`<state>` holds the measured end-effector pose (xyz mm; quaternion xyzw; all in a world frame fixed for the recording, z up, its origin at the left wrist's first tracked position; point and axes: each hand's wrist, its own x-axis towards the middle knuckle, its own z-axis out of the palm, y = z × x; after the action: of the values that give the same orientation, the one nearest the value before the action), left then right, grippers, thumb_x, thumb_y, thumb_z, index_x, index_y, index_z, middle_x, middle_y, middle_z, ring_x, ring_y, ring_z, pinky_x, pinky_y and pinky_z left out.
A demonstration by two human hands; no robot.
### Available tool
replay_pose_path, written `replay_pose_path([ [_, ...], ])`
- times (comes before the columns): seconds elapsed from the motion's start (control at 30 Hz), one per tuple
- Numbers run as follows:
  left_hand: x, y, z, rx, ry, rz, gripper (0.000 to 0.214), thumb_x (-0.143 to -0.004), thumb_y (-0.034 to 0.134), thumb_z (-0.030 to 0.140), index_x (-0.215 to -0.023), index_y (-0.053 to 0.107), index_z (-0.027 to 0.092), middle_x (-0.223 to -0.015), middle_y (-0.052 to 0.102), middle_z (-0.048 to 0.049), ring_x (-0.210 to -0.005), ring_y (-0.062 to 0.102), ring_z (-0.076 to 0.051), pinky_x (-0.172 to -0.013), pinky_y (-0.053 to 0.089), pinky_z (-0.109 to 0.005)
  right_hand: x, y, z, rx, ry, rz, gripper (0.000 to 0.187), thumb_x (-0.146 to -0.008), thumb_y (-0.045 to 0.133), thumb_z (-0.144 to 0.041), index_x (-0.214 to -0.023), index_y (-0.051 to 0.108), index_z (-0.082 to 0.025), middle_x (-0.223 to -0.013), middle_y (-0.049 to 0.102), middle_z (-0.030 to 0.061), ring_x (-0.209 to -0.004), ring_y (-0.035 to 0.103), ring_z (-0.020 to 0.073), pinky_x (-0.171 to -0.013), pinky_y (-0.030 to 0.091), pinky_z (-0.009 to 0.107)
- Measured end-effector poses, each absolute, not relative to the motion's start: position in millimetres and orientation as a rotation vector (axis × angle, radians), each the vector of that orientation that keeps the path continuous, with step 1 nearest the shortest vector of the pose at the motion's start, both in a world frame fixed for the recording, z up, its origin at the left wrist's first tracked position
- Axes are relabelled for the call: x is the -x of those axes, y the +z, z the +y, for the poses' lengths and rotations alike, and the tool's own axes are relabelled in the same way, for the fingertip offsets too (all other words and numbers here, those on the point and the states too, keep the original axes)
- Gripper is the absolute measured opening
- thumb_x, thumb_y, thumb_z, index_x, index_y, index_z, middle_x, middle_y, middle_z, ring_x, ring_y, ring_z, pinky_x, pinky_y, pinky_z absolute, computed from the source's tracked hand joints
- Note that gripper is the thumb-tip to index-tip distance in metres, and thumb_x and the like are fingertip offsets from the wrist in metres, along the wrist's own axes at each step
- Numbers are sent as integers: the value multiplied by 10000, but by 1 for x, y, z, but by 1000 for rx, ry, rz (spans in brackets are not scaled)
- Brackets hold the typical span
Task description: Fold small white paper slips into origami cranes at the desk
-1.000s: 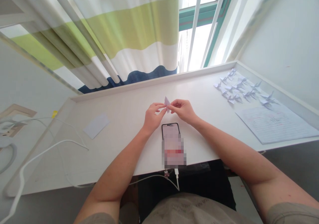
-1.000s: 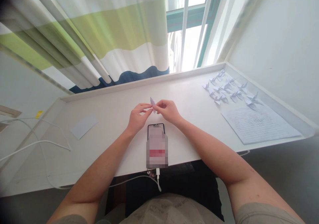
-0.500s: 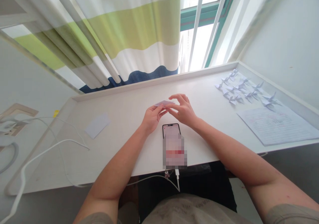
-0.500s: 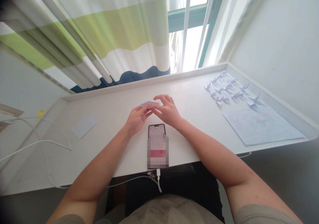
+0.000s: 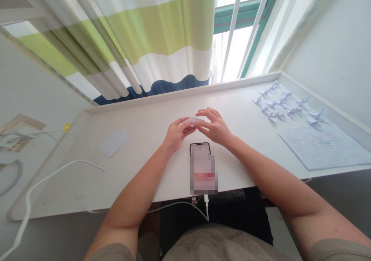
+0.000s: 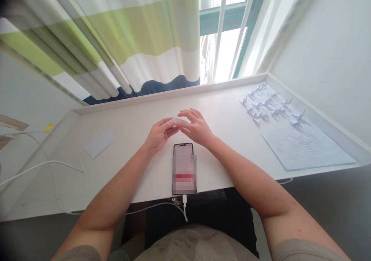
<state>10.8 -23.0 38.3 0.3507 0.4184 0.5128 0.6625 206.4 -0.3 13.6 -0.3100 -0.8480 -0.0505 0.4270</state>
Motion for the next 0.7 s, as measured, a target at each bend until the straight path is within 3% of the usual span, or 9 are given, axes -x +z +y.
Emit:
replay_pose_path([
  [0.2,-11,39,-24,-775,1163,899,224,-757,894,229,-813,701,130,-850,798,-61,-845,774,-172,-1043,588,-426,-208,11,1,698,-169,-2134,172,-1037,652,-215,-1034,795,-310,-1243,733,49,-1237,670,239,-1189,454,520],
  [0.4,-9,34,-21,-816,1133,948,309,-757,945,264,-971,776,119,-871,811,-74,-807,767,-164,-1023,596,-420,-210,11,2,698,-104,-2168,143,-1044,664,-283,-1000,799,-302,-1214,759,53,-1202,689,246,-1177,462,544],
  [0.5,-9,32,-23,-872,1131,940,343,-743,963,323,-963,807,111,-887,814,-76,-824,764,-163,-1032,597,-412,-210,12,2,718,-9,-2187,162,-1045,658,-280,-963,796,-301,-1213,757,52,-1203,681,258,-1169,456,558],
  [0.7,-11,34,-26,-928,1104,933,355,-767,953,360,-1002,821,128,-957,831,-93,-917,788,-193,-1076,591,-440,-207,10,1,749,208,-2051,120,-1033,670,-310,-964,759,-269,-1125,751,76,-1108,664,270,-978,558,489],
])
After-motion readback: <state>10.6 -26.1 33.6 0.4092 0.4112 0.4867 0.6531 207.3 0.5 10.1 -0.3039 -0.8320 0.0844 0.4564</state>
